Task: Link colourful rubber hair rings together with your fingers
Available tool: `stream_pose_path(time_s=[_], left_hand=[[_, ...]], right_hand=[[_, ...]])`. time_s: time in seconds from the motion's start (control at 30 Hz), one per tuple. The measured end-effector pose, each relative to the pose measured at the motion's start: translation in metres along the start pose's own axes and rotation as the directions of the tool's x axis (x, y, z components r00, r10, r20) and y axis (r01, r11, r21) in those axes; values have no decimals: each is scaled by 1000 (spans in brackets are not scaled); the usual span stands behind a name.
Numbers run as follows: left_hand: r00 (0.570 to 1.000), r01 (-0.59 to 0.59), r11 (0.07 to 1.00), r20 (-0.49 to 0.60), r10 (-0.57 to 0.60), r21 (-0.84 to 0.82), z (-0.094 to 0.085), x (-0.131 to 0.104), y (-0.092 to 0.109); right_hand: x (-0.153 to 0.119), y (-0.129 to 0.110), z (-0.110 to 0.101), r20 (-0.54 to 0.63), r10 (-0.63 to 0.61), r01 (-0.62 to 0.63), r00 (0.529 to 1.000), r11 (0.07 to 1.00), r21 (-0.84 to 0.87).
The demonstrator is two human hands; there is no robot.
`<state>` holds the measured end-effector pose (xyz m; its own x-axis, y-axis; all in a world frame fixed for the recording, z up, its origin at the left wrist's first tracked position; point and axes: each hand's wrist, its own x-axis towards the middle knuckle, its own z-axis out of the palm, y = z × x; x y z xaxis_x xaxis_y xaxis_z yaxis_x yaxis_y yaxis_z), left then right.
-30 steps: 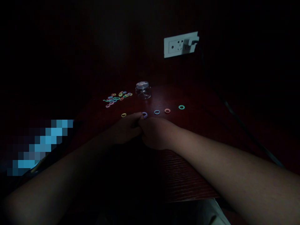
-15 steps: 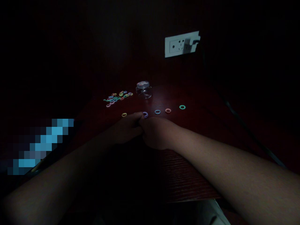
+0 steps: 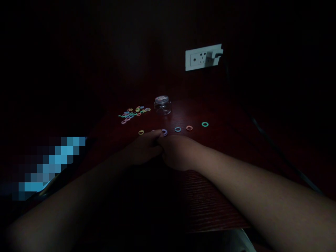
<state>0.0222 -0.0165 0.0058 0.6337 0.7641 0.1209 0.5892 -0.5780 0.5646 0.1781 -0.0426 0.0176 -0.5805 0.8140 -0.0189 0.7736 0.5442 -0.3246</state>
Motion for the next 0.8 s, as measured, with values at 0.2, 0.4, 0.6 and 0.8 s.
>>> stream_pose_path(time_s=[0.2, 0.4, 0.6, 0.8], left_hand=[[1000, -26, 1000, 2, 26, 2, 1, 0, -2], [1000, -10, 1000, -6, 10, 19, 1, 0, -1], [1000, -8, 1000, -5, 8, 6, 1, -1, -1], [1000, -7, 1000, 9, 7, -12, 1, -1, -3]], right_hand=[[0, 2, 1, -2, -14, 14, 1000, 1000, 13], [1, 3, 3, 0, -9, 9, 1000, 1000, 5], [2, 4, 4, -18, -26, 26, 1000, 1000, 2], [1, 2, 3, -11, -24, 24, 1000, 1000, 1]])
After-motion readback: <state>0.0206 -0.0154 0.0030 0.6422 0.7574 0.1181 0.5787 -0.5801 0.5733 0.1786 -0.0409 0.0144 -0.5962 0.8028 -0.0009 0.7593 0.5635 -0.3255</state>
